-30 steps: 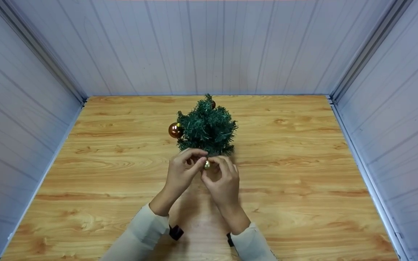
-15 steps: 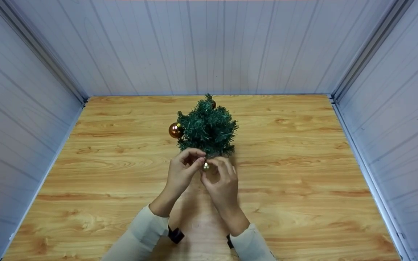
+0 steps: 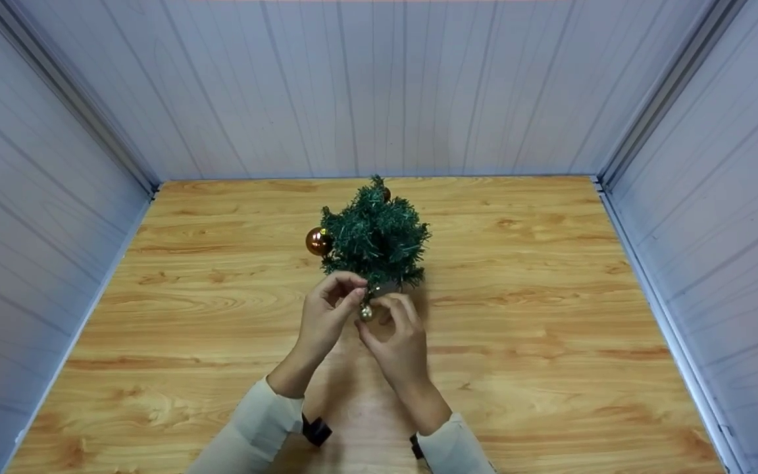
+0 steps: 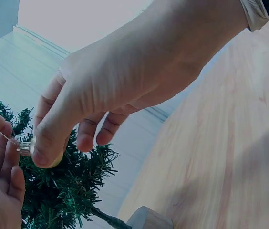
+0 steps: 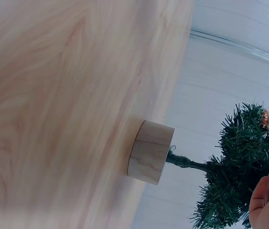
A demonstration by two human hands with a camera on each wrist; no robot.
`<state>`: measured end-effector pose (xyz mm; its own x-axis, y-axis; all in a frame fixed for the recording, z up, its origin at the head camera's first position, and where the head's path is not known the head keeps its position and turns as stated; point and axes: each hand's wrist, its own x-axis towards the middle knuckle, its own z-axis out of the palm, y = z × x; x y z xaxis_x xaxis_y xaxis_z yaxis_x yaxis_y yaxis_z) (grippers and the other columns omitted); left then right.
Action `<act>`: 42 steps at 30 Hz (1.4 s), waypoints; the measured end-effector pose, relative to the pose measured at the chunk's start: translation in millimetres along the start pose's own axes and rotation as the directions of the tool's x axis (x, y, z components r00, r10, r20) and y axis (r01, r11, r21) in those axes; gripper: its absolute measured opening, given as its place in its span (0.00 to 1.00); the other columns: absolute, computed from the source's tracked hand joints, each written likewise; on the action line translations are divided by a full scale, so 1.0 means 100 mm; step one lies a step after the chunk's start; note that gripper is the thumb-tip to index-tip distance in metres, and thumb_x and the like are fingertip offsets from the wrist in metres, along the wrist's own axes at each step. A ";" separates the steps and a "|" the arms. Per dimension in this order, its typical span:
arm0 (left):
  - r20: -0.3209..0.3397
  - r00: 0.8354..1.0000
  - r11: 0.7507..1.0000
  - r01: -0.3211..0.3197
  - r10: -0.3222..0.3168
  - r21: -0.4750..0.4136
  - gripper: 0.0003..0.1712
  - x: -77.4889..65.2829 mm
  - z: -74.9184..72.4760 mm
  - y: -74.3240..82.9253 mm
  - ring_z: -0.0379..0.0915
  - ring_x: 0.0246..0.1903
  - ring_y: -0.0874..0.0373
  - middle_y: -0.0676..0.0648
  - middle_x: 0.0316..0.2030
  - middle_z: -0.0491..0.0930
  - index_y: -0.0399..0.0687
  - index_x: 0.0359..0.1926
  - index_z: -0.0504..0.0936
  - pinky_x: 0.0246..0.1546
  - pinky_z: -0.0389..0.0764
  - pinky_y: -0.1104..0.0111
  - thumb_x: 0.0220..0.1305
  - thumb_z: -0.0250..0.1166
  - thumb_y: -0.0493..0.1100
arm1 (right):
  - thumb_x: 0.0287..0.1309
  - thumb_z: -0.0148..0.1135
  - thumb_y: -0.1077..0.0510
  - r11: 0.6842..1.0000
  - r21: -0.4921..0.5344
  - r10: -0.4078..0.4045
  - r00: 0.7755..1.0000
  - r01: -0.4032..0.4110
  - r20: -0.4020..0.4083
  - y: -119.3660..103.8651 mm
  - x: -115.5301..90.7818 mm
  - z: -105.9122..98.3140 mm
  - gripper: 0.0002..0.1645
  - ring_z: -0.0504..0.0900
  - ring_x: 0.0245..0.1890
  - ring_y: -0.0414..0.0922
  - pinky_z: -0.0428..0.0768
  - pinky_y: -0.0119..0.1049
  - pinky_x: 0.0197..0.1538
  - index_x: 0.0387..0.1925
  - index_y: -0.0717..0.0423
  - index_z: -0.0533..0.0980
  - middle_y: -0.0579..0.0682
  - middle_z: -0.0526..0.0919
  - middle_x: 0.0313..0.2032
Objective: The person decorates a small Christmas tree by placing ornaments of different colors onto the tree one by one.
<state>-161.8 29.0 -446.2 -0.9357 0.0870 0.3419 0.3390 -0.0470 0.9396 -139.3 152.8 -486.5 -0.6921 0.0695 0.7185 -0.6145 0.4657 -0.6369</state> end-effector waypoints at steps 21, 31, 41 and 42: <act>0.053 0.996 0.997 -0.075 0.074 0.017 0.05 0.06 -0.05 0.05 0.76 0.31 0.59 0.37 0.35 0.82 0.31 0.40 0.81 0.32 0.79 0.67 0.64 0.64 0.30 | 0.53 0.64 0.77 0.968 0.146 0.195 0.978 -0.204 0.075 -0.11 0.28 -0.15 0.05 0.79 0.36 0.34 0.76 0.25 0.42 0.33 0.71 0.80 0.62 0.83 0.31; 0.061 0.994 0.994 -0.096 0.093 0.051 0.05 0.16 -0.03 -0.09 0.77 0.30 0.56 0.38 0.35 0.82 0.32 0.40 0.82 0.29 0.80 0.66 0.63 0.64 0.30 | 0.52 0.66 0.76 0.978 0.085 0.178 0.978 -0.188 0.108 -0.13 0.39 -0.16 0.05 0.75 0.30 0.33 0.72 0.33 0.35 0.31 0.69 0.80 0.59 0.83 0.28; 0.045 0.970 0.953 -0.242 0.238 0.184 0.04 0.37 -0.04 -0.11 0.76 0.27 0.61 0.48 0.34 0.83 0.42 0.39 0.84 0.28 0.78 0.71 0.64 0.66 0.34 | 0.55 0.63 0.76 0.967 0.140 0.204 0.976 -0.213 0.079 -0.19 0.66 -0.23 0.03 0.74 0.31 0.35 0.73 0.31 0.37 0.32 0.73 0.78 0.61 0.82 0.30; 0.045 0.966 0.945 -0.257 0.253 0.201 0.03 0.39 -0.04 -0.09 0.76 0.27 0.61 0.49 0.34 0.83 0.42 0.39 0.84 0.27 0.78 0.71 0.64 0.66 0.34 | 0.55 0.63 0.76 0.968 0.136 0.203 0.977 -0.211 0.071 -0.20 0.69 -0.23 0.03 0.74 0.30 0.35 0.73 0.31 0.36 0.32 0.73 0.78 0.61 0.82 0.30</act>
<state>-201.7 28.6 -441.9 -0.8139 0.1168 0.5691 0.5807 0.1334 0.8031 -165.9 168.8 -418.3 -0.8273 0.0998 0.5528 -0.5004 0.3161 -0.8060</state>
